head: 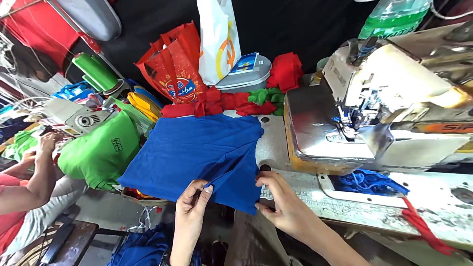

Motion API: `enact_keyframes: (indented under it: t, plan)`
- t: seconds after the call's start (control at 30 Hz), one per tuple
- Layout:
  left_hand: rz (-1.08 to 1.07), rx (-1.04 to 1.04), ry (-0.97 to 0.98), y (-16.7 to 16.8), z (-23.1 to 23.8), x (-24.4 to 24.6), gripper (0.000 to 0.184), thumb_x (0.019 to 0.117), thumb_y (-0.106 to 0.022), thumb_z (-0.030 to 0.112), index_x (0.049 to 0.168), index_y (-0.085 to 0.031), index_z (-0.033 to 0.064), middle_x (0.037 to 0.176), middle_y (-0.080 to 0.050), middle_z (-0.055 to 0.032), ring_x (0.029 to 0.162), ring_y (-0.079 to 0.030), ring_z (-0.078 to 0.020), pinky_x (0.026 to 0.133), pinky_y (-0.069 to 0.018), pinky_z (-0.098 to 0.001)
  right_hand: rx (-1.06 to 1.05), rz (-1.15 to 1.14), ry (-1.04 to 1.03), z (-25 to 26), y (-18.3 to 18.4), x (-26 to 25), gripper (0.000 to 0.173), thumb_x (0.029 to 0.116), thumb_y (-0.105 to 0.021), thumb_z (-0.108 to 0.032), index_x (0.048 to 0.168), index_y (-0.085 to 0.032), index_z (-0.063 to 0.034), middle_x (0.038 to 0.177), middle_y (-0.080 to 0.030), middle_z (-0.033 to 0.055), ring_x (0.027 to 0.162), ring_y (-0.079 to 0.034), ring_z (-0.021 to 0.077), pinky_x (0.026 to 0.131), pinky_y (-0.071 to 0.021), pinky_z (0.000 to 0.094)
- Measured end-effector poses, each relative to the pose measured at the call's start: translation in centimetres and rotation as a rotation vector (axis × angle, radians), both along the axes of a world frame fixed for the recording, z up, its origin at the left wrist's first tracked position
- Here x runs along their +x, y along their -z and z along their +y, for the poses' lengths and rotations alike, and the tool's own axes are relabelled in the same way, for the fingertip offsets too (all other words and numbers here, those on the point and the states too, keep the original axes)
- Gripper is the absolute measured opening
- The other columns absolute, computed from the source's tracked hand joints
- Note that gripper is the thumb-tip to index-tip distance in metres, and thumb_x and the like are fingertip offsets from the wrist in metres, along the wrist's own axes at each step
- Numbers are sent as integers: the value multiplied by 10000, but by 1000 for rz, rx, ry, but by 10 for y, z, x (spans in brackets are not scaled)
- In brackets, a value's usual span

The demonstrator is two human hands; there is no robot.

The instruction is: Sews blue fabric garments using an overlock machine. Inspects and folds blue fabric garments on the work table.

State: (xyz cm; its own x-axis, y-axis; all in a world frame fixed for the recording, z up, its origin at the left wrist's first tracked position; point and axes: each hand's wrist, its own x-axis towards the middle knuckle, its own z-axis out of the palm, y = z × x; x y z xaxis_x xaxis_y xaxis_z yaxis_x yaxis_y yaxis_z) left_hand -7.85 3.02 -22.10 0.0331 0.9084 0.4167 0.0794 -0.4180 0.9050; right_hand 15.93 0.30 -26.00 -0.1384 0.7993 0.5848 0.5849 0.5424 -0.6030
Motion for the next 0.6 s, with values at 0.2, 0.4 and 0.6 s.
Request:
enact_keyframes:
  t: [0.2, 0.4, 0.6]
  plan:
    - [-45, 35, -13, -7, 3, 2, 124, 967, -662, 121, 980, -774, 174, 942, -730, 74, 875, -682, -26, 827, -576, -203, 2, -58, -32, 1, -3, 2, 263, 824, -731, -145, 1072, -650, -119, 1134, -652, 96, 1082, -644, 240, 884, -575, 370]
    - [294, 256, 65, -1, -12, 19, 161, 983, -675, 252, 972, -786, 135, 1031, -724, 33, 1015, -668, -37, 900, -571, -221, 3, 8, -26, 1, 2, 2, 376, 831, -756, -148, 1152, -575, -72, 1169, -641, 111, 1086, -644, 222, 902, -569, 343]
    - [681, 468, -15, 35, -27, 28, 223, 1000, -595, 286, 972, -786, 176, 993, -724, -4, 1021, -640, -109, 1007, -446, -303, -116, 334, 41, 1, 0, 3, 468, 798, -624, -30, 1250, -508, -60, 1215, -629, 62, 1019, -655, 99, 847, -569, 275]
